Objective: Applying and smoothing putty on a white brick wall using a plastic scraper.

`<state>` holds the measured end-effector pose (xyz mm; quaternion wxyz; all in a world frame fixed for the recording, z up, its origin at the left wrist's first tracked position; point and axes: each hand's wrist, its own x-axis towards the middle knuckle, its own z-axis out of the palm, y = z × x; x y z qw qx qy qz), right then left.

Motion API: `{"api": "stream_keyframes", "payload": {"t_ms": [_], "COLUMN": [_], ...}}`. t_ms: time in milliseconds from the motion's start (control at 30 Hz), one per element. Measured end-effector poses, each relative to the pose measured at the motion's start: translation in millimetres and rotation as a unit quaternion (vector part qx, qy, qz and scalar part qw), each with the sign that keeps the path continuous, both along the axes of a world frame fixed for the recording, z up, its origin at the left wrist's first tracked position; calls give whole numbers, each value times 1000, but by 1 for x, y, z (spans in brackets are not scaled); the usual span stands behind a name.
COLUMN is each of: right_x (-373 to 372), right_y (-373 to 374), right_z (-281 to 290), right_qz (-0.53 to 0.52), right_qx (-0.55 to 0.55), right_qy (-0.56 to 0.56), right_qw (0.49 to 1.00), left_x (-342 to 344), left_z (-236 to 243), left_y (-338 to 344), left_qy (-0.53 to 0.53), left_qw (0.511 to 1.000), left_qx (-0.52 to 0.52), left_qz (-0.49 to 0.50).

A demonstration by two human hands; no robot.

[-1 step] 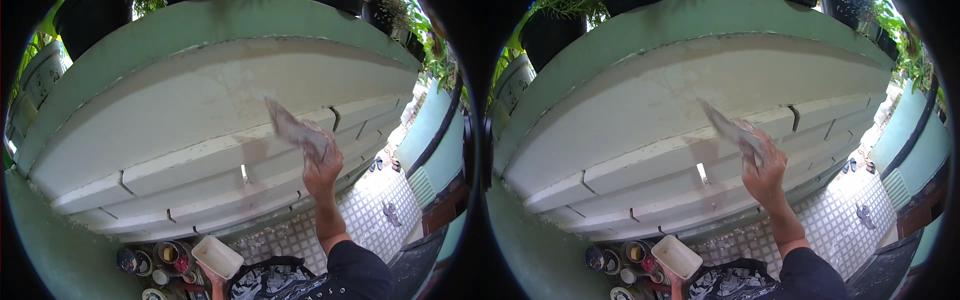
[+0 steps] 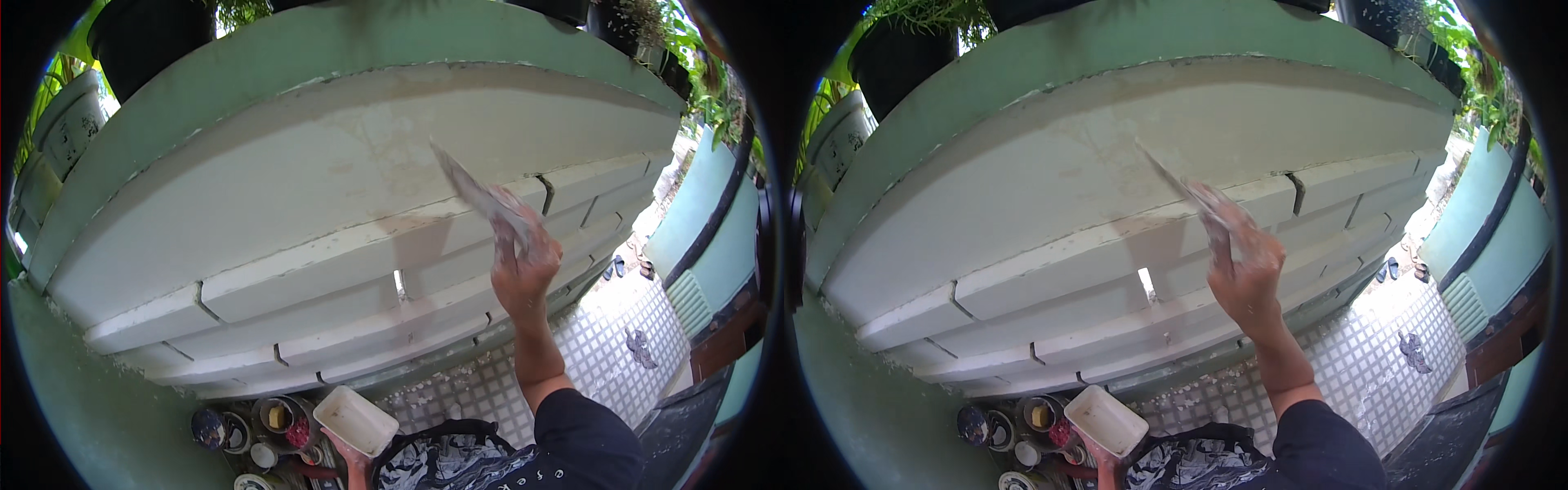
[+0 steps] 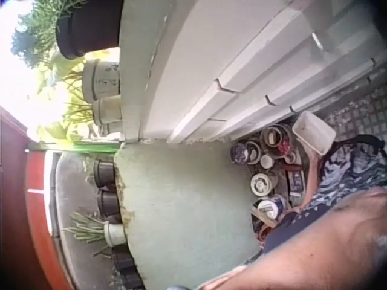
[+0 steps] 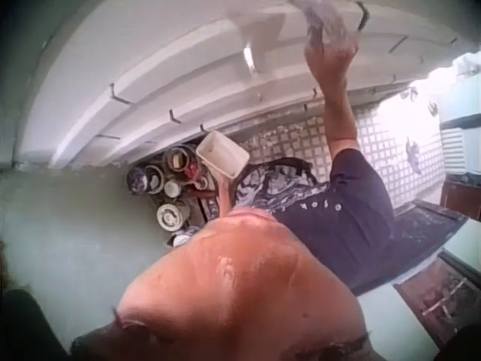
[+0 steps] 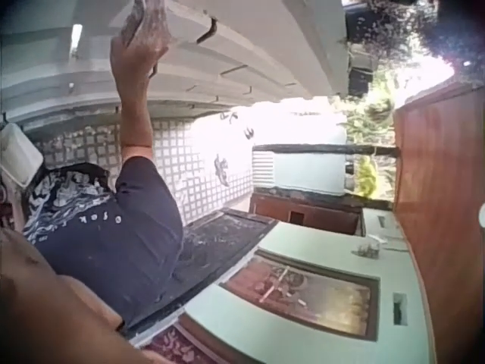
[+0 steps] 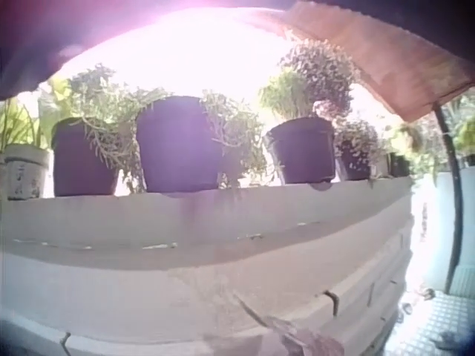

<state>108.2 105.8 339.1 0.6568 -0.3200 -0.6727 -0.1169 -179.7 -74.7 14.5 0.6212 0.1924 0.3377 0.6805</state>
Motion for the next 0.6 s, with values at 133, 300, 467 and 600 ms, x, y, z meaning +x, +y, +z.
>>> {"api": "stream_keyframes", "payload": {"t_ms": [133, 300, 467, 600], "right_x": [-17, -67, -72, -50], "right_y": [44, 49, 35, 42], "right_z": [22, -2, -3, 13], "right_qz": [-215, -192, -62, -295], "right_qx": [144, 82, 55, 74], "right_qy": [-96, -160, -88, 68], "right_qw": [961, 965, 993, 950], "left_x": [-2, -15, -22, -27], "left_z": [-7, -10, -12, -15], "left_y": [-3, -2, -8, -7], "left_qy": [-8, -20, -32, -42], "left_qw": [1000, 1000, 999, 998], "left_qx": [1, -8, -24, -32], "left_qz": [-6, 4, 13, 18]}}
